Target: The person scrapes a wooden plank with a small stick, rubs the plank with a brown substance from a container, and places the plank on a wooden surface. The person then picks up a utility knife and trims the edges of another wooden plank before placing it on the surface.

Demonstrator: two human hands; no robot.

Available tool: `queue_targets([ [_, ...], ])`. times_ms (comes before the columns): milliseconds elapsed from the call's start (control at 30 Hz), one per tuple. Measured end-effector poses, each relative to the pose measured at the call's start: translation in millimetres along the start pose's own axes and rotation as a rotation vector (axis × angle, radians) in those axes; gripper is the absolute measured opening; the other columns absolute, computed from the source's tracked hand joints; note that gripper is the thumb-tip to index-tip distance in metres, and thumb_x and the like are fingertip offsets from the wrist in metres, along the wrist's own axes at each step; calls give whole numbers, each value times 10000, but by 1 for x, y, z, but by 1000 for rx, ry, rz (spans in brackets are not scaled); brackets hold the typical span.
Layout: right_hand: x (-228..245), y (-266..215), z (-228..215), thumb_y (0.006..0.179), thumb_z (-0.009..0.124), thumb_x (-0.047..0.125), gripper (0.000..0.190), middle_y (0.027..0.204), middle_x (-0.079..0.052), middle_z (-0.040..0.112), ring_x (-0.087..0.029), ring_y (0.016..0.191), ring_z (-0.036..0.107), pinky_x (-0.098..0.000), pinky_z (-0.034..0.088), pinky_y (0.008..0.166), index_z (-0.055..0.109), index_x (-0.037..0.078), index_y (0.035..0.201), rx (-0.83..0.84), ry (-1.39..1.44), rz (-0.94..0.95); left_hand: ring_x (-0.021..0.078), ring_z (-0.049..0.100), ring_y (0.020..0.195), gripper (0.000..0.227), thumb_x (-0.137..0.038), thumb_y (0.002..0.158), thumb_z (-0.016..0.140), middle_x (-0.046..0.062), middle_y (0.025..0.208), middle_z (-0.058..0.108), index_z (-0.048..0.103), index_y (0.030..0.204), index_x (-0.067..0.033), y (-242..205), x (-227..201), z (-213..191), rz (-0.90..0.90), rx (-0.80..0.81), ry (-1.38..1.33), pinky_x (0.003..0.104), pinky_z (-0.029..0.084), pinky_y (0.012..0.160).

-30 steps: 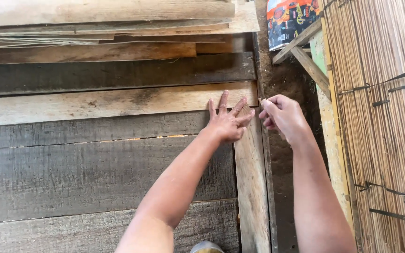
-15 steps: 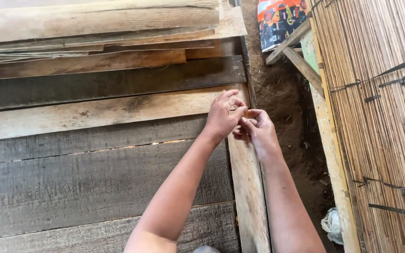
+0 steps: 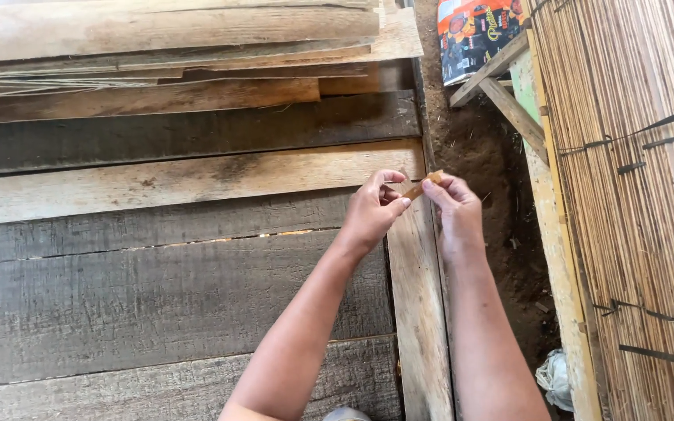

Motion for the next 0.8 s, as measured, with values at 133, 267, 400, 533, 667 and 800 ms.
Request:
queue_targets([
  [133, -3, 28, -2, 825, 834, 170, 127, 1094, -55, 654, -122, 1037, 576, -205, 447, 874, 730, 98, 836, 22, -133, -200, 108, 703, 616, 265, -123, 797, 772, 43, 763, 734, 712, 1051, -168, 3, -5, -4, -34, -8, 32, 222, 551, 546],
  [267, -8, 46, 4, 851, 800, 324, 151, 1411, -56, 557, -329, 1355, 402, -383, 300, 1150, 776, 189, 914, 93, -529, -283, 93, 703, 577, 173, -130, 808, 734, 27, 711, 749, 699, 977, -137, 10, 4, -11, -75, -66, 81, 214, 541, 535],
  [400, -35, 63, 4, 797, 823, 428, 219, 1622, -31, 399, -406, 1560, 97, -442, 76, 1289, 780, 283, 955, 93, -670, -219, 93, 731, 582, 162, -231, 749, 731, -66, 563, 703, 668, 895, -201, 13, 18, -14, -155, -93, 294, 214, 528, 602],
  [533, -51, 73, 3, 784, 825, 467, 220, 1638, 23, 371, -378, 1565, 79, -563, 73, 1283, 758, 334, 947, 49, -761, -165, 106, 726, 557, 134, -200, 711, 687, -52, 555, 689, 650, 839, -182, 8, 0, -14, -253, -126, 347, 223, 537, 643],
  [667, -52, 72, 4, 789, 824, 473, 211, 1653, 77, 324, -324, 1570, 70, -706, 147, 1222, 709, 329, 891, 19, -830, -128, 161, 753, 612, 103, -226, 681, 655, -80, 499, 655, 618, 776, -210, 15, 1, -14, -284, -119, 466, 255, 542, 675],
  [800, -50, 72, 5, 799, 858, 397, 307, 1658, 40, 334, -370, 1561, 111, -734, 170, 1204, 611, 238, 889, 15, -784, -199, 183, 756, 644, 107, -305, 654, 651, -104, 482, 637, 604, 729, -243, 27, 16, -11, -313, -92, 553, 263, 539, 666],
])
Point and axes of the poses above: each hand's wrist, its own y-axis towards the middle knuckle, its own z-axis out of the palm, x = y × z, the point moved 10 cm from there along y, towards the middle knuckle
